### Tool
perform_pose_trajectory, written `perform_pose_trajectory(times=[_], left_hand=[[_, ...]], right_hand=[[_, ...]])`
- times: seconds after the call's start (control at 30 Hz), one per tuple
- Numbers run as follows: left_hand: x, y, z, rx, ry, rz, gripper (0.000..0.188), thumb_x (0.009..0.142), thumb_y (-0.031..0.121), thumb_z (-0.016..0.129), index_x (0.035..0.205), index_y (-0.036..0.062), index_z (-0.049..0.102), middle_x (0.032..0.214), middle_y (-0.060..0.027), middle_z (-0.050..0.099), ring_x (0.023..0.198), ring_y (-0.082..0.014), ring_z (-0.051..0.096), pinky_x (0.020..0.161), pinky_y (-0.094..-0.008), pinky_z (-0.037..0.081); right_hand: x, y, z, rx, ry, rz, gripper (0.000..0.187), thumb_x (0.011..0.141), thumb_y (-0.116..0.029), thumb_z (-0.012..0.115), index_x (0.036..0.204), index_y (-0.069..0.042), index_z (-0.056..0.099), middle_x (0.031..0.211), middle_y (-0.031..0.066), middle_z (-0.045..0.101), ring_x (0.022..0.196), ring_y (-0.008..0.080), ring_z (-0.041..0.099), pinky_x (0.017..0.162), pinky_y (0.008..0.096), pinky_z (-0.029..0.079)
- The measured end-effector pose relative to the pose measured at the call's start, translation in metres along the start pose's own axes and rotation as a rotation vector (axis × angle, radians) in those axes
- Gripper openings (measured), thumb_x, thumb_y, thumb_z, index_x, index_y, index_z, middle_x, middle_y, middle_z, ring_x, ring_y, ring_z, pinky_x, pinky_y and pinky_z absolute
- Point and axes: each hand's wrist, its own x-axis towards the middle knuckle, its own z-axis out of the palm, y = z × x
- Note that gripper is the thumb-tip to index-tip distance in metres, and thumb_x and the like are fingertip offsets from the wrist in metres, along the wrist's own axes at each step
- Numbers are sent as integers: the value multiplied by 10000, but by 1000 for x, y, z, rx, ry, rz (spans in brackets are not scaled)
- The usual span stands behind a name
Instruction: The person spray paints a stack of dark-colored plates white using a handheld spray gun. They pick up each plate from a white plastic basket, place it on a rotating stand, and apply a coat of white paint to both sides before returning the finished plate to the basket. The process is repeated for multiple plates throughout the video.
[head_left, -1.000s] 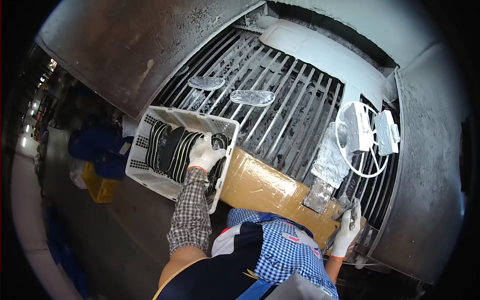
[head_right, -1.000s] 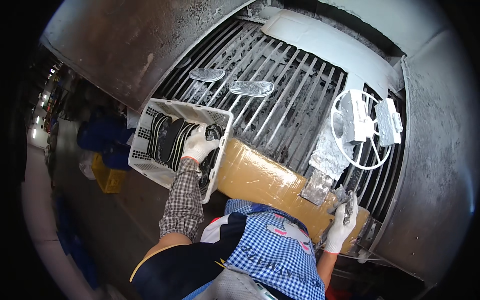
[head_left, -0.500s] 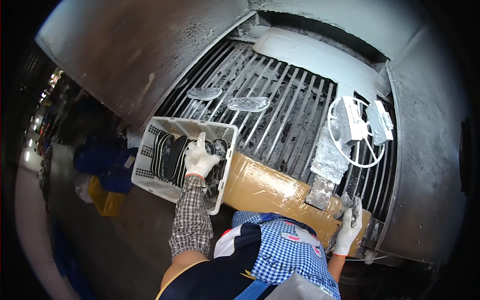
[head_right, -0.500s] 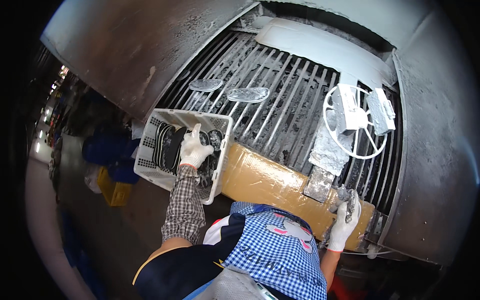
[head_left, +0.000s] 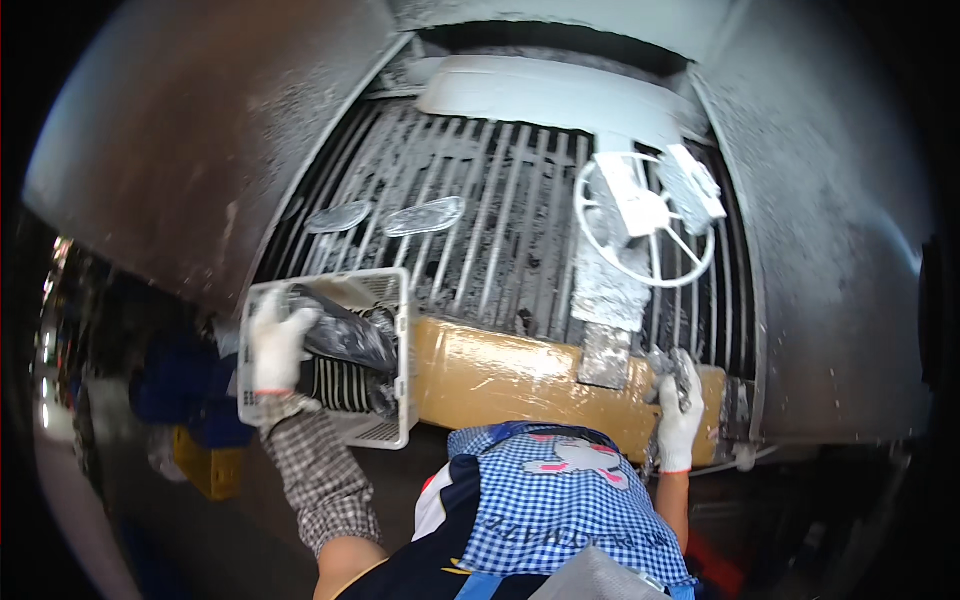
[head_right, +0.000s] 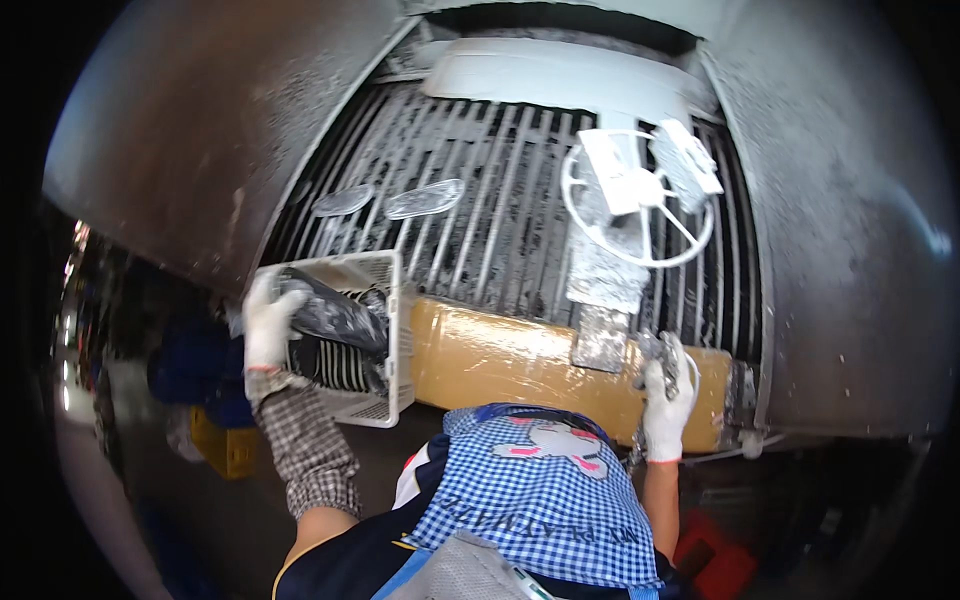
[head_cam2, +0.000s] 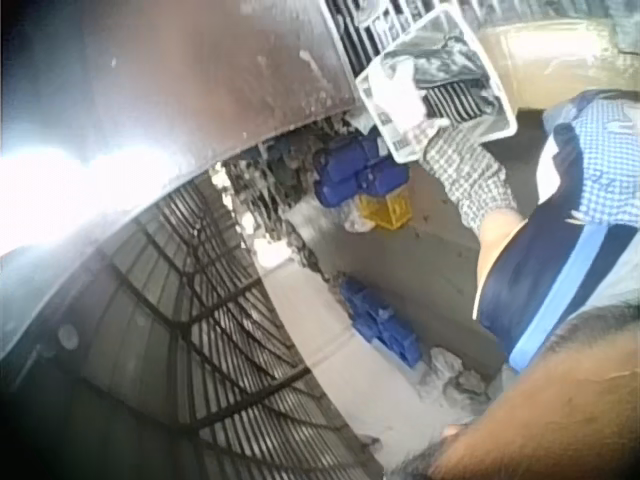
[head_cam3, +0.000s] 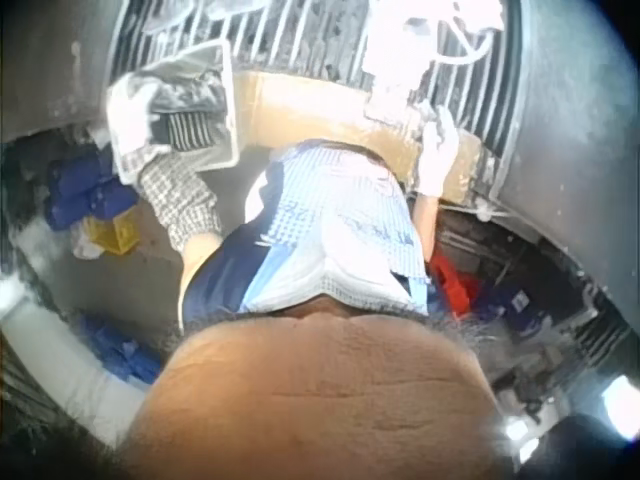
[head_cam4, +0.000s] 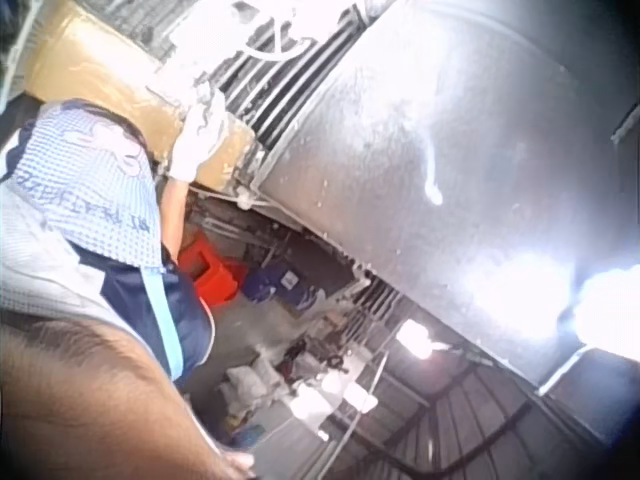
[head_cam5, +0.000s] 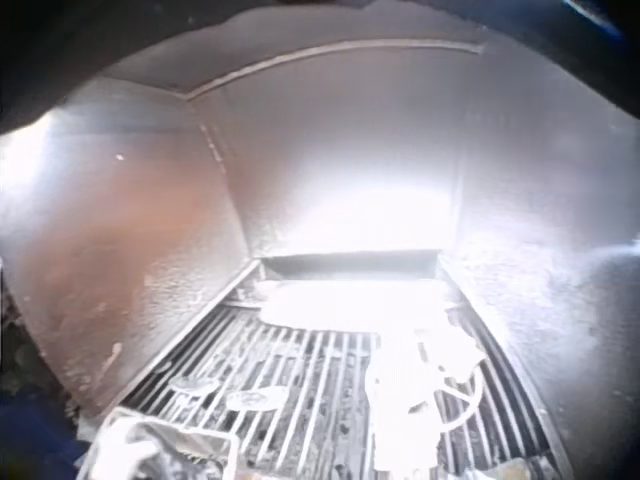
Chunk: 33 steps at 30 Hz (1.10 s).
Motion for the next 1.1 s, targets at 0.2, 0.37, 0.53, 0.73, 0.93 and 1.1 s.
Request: perform_pose_trajectory(times=[0.2,0.37,0.53,0.73,0.93,1.1], left_hand=[[-1,26,17,36,-185,-55,443,870,77,707,1292,-22,615,1028,-96,729,718,-109,699,485,-192,563],[-10,-22,113,31,-449,-146,356,886,85,705,1227,-16,687,1053,-64,738,785,-82,691,616,-204,582],[-53,-45,216,-53,-693,-87,328,897,73,710,1216,-4,704,1015,-22,726,787,-94,659,658,-224,541],[-60,-109,282,124,-811,-63,270,863,33,742,1132,23,722,944,-19,722,726,-82,642,612,-238,551],[-54,-94,276,-46,-870,-406,279,857,-7,733,1125,-1,659,936,-51,711,737,-142,693,586,-280,609],[-74,-53,291,479,-864,-66,322,867,48,719,1182,35,655,1056,-106,741,872,-200,731,817,-342,599]], right_hand=[[-8,-16,6,36,0,-49,530,992,-80,602,1493,35,474,1184,80,677,876,90,618,787,260,525],[-15,-14,8,70,-20,17,543,1002,-143,627,1496,24,474,1099,59,697,833,79,606,764,253,520],[-19,-8,3,2,2,1,549,1005,-179,647,1491,16,480,986,45,695,810,80,599,750,257,514],[-28,-16,-4,-4,66,-17,549,997,-158,645,1489,21,477,1005,63,707,815,92,609,754,264,521],[-31,-10,-11,-8,68,51,585,991,-193,645,1500,25,458,1100,115,724,894,128,646,826,290,531],[-27,10,-4,-59,21,19,646,966,-228,665,1531,-15,435,1144,188,712,954,207,677,900,333,518]])
